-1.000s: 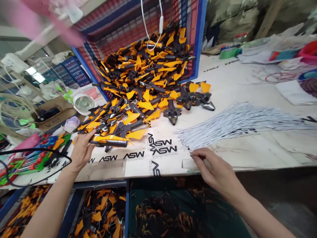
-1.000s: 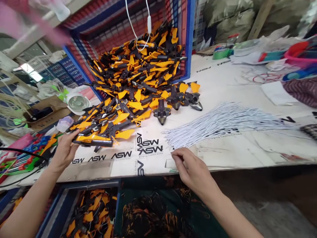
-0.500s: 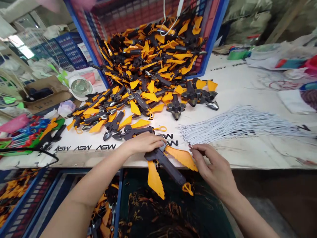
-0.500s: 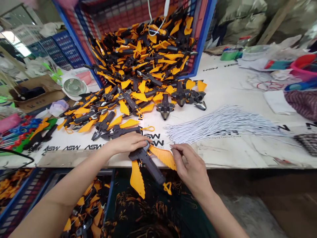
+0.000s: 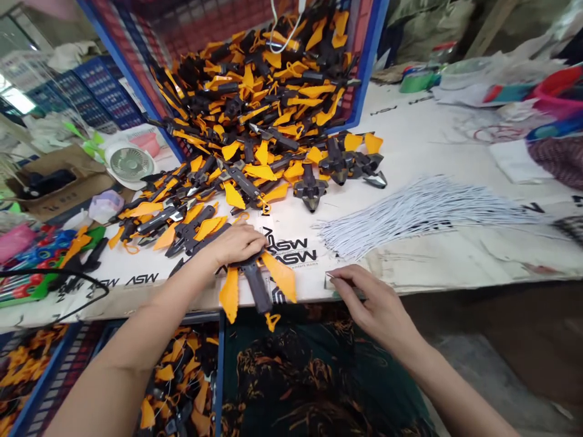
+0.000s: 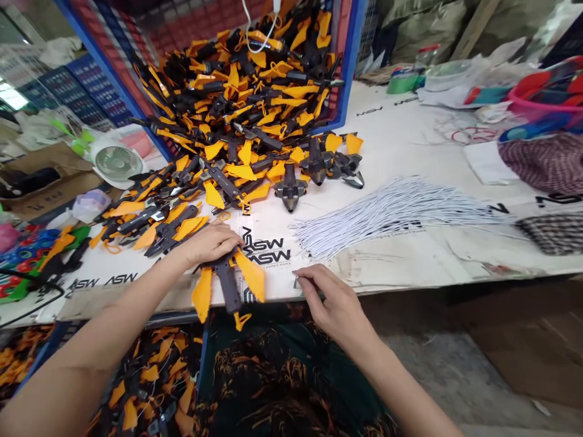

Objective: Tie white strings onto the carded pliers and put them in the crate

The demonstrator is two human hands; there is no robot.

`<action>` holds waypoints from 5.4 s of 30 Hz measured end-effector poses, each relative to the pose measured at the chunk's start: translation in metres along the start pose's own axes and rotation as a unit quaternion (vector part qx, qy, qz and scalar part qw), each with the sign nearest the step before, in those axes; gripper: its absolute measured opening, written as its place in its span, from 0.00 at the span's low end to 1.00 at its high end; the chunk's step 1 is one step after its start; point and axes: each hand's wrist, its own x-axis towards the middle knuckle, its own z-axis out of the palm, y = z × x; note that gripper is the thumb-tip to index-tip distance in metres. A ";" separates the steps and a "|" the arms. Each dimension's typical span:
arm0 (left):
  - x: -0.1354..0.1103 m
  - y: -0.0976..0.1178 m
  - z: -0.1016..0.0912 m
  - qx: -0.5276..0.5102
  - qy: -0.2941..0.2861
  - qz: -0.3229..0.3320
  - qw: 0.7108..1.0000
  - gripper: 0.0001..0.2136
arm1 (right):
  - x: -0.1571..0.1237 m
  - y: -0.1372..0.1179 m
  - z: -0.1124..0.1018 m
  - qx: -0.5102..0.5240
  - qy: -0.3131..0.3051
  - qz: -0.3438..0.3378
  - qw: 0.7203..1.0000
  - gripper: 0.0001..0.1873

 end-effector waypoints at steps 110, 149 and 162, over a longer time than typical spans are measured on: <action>-0.122 0.139 0.059 -0.332 0.424 -0.361 0.761 0.11 | 0.036 -0.083 0.074 0.172 -0.186 -0.068 0.965 0.08; -0.098 0.087 0.107 -0.042 0.333 -0.339 0.879 0.06 | 0.070 -0.072 0.097 -0.250 -0.285 -0.214 0.900 0.08; -0.172 0.075 0.075 -0.202 0.421 -0.381 0.798 0.10 | 0.062 -0.063 0.100 -0.201 -0.251 -0.222 0.920 0.08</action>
